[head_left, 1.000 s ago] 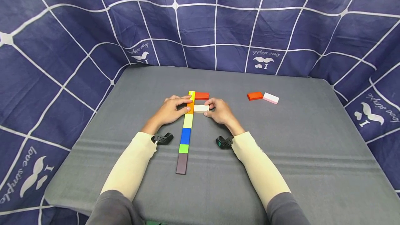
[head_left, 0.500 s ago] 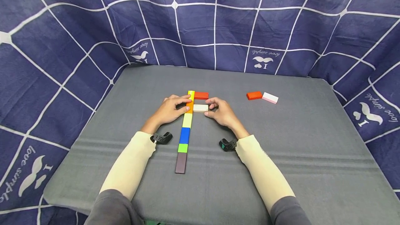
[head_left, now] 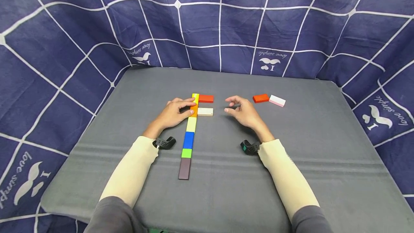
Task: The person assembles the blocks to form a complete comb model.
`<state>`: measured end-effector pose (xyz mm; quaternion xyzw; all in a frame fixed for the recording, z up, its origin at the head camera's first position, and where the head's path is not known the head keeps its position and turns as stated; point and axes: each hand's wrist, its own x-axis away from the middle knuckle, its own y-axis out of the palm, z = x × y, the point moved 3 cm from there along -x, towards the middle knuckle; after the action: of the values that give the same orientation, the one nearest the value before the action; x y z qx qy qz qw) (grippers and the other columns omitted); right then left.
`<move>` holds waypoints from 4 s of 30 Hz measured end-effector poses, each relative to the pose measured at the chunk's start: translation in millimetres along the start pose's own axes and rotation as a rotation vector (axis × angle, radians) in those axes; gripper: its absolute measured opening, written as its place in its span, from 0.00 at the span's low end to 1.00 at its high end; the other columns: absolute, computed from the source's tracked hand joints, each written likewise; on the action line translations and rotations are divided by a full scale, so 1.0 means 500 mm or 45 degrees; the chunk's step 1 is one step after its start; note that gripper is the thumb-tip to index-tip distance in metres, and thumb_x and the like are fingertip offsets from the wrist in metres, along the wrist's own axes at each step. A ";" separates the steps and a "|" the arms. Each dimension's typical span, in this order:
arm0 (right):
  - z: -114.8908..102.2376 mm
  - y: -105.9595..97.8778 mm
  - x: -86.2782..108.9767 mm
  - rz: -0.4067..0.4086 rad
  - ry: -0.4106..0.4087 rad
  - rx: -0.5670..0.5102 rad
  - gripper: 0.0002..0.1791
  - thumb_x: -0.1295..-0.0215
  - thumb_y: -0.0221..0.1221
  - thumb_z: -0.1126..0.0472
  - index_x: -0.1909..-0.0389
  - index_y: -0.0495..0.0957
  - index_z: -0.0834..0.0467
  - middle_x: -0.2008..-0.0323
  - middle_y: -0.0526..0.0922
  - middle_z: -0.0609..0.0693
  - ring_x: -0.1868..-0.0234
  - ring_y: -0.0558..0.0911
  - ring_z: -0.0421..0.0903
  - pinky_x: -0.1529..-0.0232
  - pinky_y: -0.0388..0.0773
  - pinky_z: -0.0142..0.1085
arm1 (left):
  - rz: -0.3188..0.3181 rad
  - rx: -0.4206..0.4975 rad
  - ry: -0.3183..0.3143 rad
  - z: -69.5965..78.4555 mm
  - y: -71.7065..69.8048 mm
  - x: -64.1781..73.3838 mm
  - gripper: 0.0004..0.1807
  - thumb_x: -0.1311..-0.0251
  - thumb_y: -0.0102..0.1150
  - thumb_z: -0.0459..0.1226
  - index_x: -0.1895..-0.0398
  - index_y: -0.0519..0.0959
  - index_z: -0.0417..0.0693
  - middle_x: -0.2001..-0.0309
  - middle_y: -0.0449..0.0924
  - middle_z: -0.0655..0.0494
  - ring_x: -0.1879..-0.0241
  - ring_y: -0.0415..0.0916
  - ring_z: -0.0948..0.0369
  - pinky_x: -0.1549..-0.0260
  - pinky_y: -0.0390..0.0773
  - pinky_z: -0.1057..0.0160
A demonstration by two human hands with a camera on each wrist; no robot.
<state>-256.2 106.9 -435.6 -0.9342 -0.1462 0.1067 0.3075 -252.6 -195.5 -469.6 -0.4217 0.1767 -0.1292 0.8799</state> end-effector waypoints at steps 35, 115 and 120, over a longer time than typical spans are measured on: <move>0.183 -0.290 0.063 0.531 0.354 -0.107 0.26 0.35 0.67 0.53 0.37 0.77 0.54 0.40 0.75 0.54 0.81 0.65 0.31 0.80 0.61 0.29 | 0.012 -0.003 0.008 0.006 0.000 -0.001 0.23 0.33 0.62 0.52 0.36 0.79 0.62 0.31 0.73 0.69 0.40 0.71 0.60 0.44 0.59 0.53; -0.002 -0.158 0.033 0.395 0.200 -0.399 0.23 0.41 0.71 0.64 0.44 0.80 0.58 0.54 0.78 0.48 0.77 0.78 0.32 0.76 0.70 0.26 | 0.002 0.009 0.003 0.004 -0.003 0.002 0.23 0.33 0.61 0.52 0.36 0.79 0.63 0.31 0.72 0.71 0.42 0.70 0.61 0.46 0.58 0.54; -0.027 -0.113 0.032 0.303 0.163 -0.403 0.24 0.43 0.72 0.64 0.44 0.81 0.58 0.55 0.77 0.47 0.79 0.72 0.33 0.78 0.64 0.27 | 0.004 0.010 0.004 0.006 -0.005 0.003 0.22 0.33 0.61 0.51 0.36 0.79 0.63 0.31 0.72 0.70 0.42 0.70 0.62 0.47 0.58 0.54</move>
<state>-249.2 148.3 -392.3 -0.9864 -0.0298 0.0586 0.1508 -250.4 -195.4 -466.2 -0.4179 0.1782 -0.1292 0.8814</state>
